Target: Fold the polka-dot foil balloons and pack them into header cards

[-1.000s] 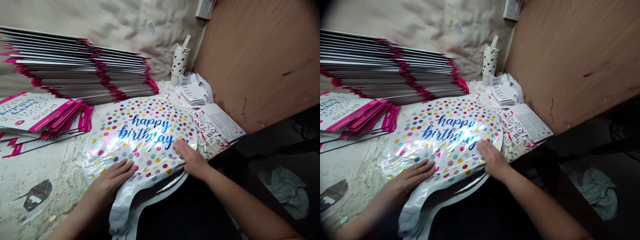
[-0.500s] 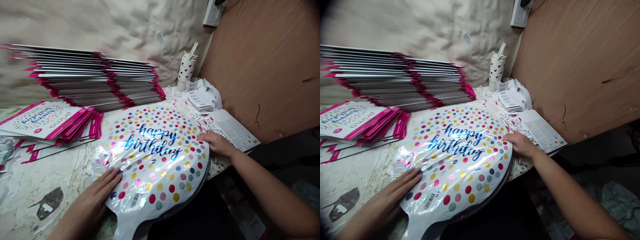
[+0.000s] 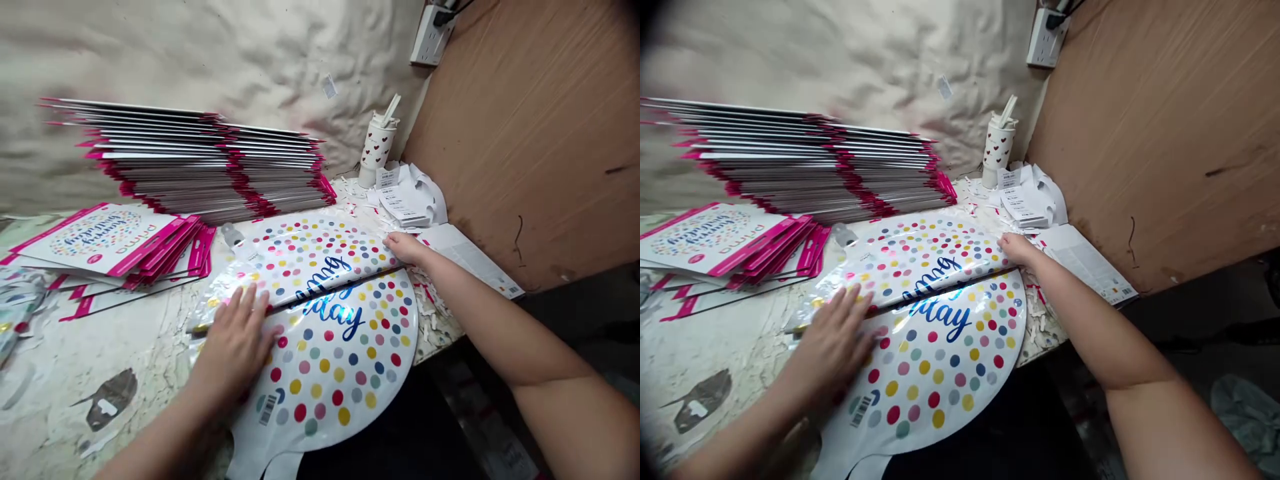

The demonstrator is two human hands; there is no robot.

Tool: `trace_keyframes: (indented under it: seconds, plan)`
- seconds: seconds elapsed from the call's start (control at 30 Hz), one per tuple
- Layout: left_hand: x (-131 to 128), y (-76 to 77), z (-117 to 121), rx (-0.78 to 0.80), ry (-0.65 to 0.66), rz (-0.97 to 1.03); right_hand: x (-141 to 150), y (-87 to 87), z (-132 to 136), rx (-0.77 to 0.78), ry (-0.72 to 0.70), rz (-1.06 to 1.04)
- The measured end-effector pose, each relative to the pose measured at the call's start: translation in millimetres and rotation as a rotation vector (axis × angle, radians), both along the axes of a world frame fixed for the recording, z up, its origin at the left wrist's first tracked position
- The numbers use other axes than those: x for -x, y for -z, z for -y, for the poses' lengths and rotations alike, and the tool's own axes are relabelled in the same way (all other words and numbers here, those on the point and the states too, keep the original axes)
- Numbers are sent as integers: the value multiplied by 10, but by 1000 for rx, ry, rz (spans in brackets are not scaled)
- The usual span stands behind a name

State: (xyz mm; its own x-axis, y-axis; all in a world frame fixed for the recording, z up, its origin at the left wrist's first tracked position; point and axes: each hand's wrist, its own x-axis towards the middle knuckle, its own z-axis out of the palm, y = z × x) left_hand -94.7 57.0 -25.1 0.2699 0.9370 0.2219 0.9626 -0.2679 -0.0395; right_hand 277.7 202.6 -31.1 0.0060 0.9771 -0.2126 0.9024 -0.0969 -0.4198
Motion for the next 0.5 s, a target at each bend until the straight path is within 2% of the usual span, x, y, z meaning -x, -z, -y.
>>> trace_keyframes:
  seconds: [0.07,0.13,0.2,0.27,0.3,0.33,0.4,0.43,0.5]
  plan:
    - [-115,186,118,97,59,-15,-2,-29,-45,-20,36,47]
    - [-198,297,171,193,18,-33,30,-97,-70,-55,82,99]
    - [-250,318,170,249,-41,-41,188,-187,-17,-135,133,151]
    - [-279,294,146,273,-84,-40,525,-250,166,-272,79,169]
    - [-287,282,134,278,-94,-37,749,-253,305,-360,-21,158]
    - [-291,274,126,279,-100,-34,989,-230,463,-403,-203,122]
    - [-288,273,119,278,-108,-37,1407,-119,768,-364,-636,49]
    - [-281,275,120,278,-111,-40,1529,-45,886,-335,-789,19]
    - [-260,269,122,284,-112,-35,1509,92,1008,-255,-881,-10]
